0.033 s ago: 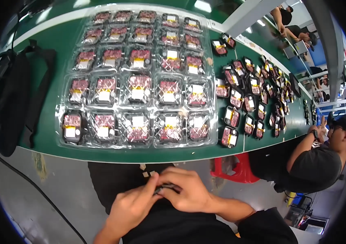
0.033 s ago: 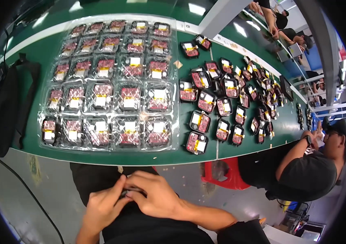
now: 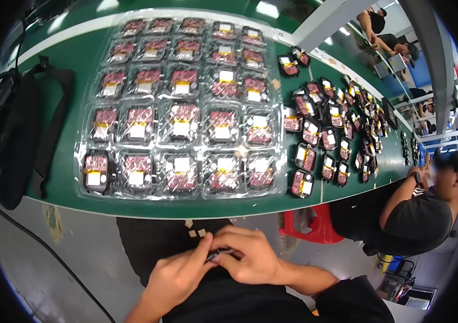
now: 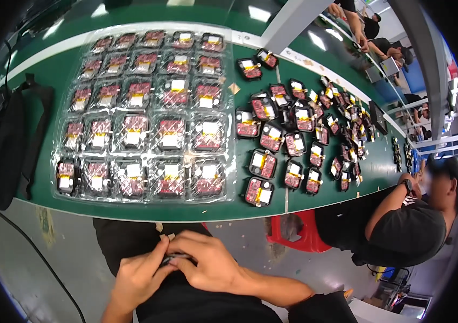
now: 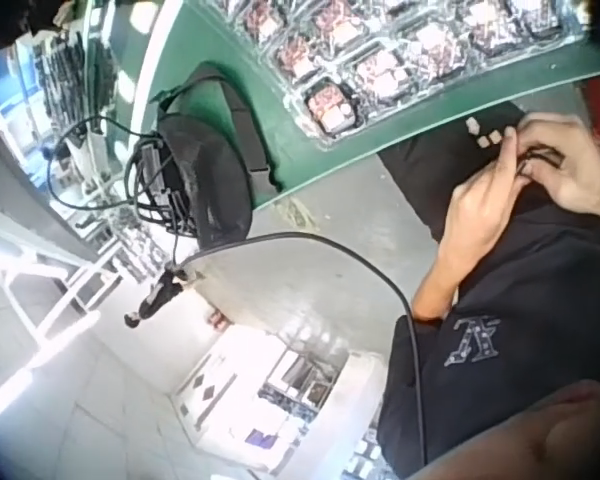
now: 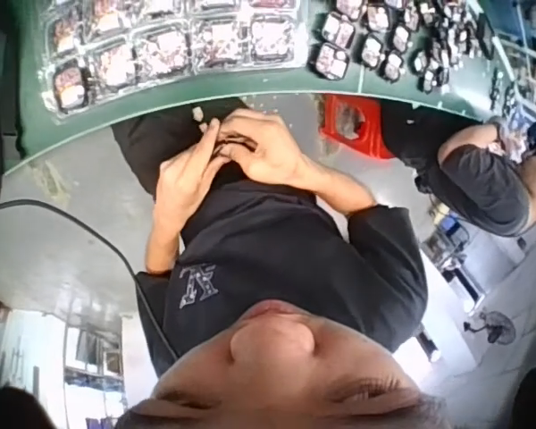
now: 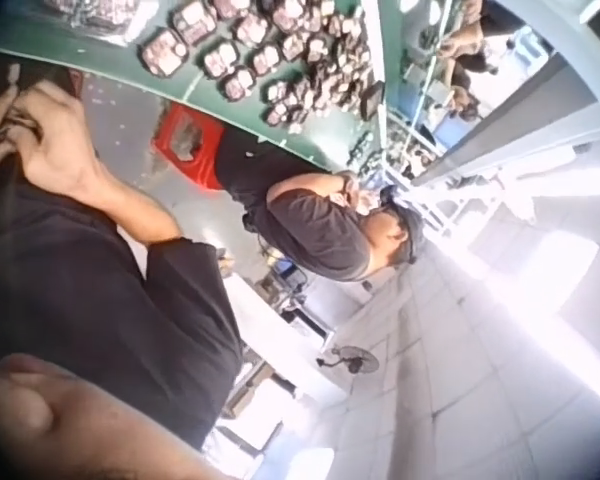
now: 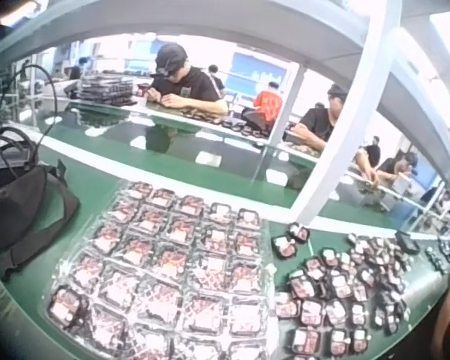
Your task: The person is assembling internal electronic components of a smartwatch at a factory workbench.
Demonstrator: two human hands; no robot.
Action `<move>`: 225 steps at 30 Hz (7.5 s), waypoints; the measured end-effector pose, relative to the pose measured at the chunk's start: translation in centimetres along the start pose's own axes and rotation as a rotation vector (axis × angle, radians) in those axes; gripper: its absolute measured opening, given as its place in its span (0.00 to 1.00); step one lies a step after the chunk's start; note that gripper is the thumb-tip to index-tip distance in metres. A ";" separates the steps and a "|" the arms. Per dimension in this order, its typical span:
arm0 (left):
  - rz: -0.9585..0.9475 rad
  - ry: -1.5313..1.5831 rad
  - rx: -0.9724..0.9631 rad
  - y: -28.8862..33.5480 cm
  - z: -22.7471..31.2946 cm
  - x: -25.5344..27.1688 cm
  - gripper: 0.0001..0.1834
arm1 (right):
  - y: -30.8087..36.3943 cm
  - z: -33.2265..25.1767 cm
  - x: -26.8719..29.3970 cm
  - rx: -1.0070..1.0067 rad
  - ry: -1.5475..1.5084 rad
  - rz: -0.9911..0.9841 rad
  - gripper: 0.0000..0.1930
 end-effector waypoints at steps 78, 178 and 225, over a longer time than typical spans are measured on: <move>0.311 1.192 0.546 2.0 -2.3 -0.2 0.19 | -0.7 1.2 -1.0 -0.281 -0.313 -0.119 0.19; 0.005 0.729 0.733 2.8 -4.1 0.7 0.28 | -4.1 -3.6 -0.9 0.725 0.994 -0.339 0.10; -0.032 0.721 0.777 2.4 -3.9 0.9 0.29 | -3.9 -3.4 -1.8 0.794 1.111 -0.355 0.08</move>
Point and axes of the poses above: each hand's wrist, its own y-axis away from the middle knuckle, its own x-axis out of the back of the hand, z = x × y, the point moved 3 cm from there along -y, towards the middle knuckle, and after that the axes turned 2 degrees about z, right-handed, at the moved point
